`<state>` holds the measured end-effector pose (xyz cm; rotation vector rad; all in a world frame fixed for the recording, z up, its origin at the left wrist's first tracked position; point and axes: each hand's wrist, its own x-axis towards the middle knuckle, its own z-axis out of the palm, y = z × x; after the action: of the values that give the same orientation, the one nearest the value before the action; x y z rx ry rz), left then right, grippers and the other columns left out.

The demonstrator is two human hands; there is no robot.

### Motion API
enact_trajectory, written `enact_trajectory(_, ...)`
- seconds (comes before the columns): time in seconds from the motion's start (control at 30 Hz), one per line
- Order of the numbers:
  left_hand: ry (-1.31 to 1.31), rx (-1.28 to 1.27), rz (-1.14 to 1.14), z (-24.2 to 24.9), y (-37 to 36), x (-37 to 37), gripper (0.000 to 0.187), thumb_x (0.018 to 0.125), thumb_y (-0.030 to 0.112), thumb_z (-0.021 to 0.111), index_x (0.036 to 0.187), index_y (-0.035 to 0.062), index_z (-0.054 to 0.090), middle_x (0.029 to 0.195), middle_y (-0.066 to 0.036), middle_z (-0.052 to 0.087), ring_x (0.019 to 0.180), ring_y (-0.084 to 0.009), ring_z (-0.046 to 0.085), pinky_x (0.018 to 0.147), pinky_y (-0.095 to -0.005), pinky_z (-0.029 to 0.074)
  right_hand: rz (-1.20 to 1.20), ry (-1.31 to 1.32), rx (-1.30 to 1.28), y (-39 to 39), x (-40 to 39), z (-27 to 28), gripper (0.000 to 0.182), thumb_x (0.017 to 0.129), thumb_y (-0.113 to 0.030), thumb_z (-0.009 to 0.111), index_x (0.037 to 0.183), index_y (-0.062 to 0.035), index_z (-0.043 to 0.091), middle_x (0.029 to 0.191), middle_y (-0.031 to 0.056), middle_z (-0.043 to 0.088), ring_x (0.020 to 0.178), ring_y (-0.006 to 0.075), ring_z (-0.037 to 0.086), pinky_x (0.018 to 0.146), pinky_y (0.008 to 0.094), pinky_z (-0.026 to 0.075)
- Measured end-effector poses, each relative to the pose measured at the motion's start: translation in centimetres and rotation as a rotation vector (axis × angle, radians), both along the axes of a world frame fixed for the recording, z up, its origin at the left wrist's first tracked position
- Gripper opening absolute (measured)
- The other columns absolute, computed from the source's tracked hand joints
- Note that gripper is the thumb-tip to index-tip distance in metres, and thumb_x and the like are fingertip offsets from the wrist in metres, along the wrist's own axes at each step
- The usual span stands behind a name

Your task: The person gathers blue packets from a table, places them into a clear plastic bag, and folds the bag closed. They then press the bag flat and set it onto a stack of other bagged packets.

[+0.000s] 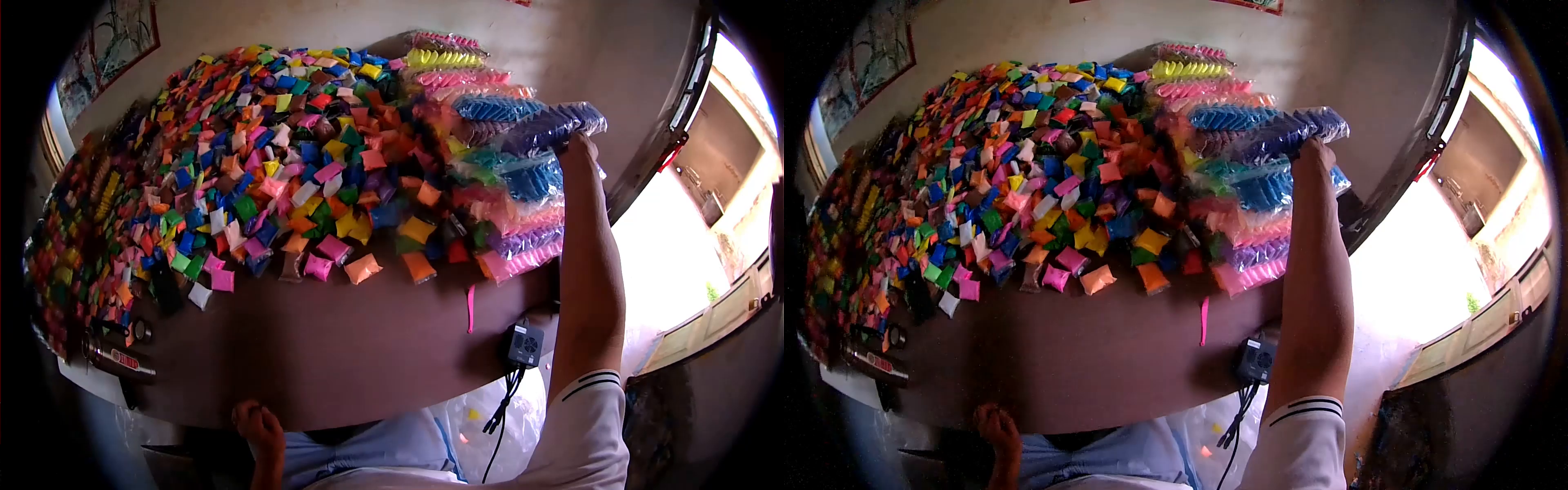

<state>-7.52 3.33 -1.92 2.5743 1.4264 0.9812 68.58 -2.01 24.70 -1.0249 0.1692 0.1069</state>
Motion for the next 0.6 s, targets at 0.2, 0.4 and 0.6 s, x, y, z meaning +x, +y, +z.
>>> enact_trajectory(0.2,0.002,0.071,0.025,-1.1,0.4,0.0,0.02,0.087,0.004,0.049,0.067,-0.0004,0.048,0.092,-0.015,0.053,0.086,-0.0332,0.051,0.083,-0.0474,0.041,-0.052,-0.037,-0.013,3.2,0.7,0.2,0.036,0.094,-0.014,0.06,0.129,-0.0086,0.054,0.118,0.0124,0.064,0.104,0.0301,0.065,0.081,0.0469,0.057)
enact_trajectory(0.4,0.035,0.108,0.041,-0.7,0.2,0.3,0.026,0.09,0.008,0.047,0.066,0.0002,0.045,0.093,-0.016,0.054,0.084,-0.0321,0.05,0.082,-0.0465,0.04,-0.041,-0.003,-0.117,4.9,3.3,-1.8,0.03,0.093,-0.007,0.059,0.123,-0.0066,0.057,0.113,0.0134,0.064,0.098,0.0276,0.066,0.069,0.041,0.061)
enact_trajectory(0.6,0.016,0.082,0.079,-1.6,0.4,0.3,0.031,0.095,0.013,0.045,0.066,0.0019,0.046,0.09,-0.015,0.052,0.083,-0.0319,0.049,0.081,-0.0475,0.039,-0.073,-0.305,-1.051,3.6,2.5,-1.4,0.034,0.081,-0.015,0.061,0.106,0.008,0.066,0.116,0.0244,0.065,0.109,0.0337,0.064,0.092,0.0375,0.051)
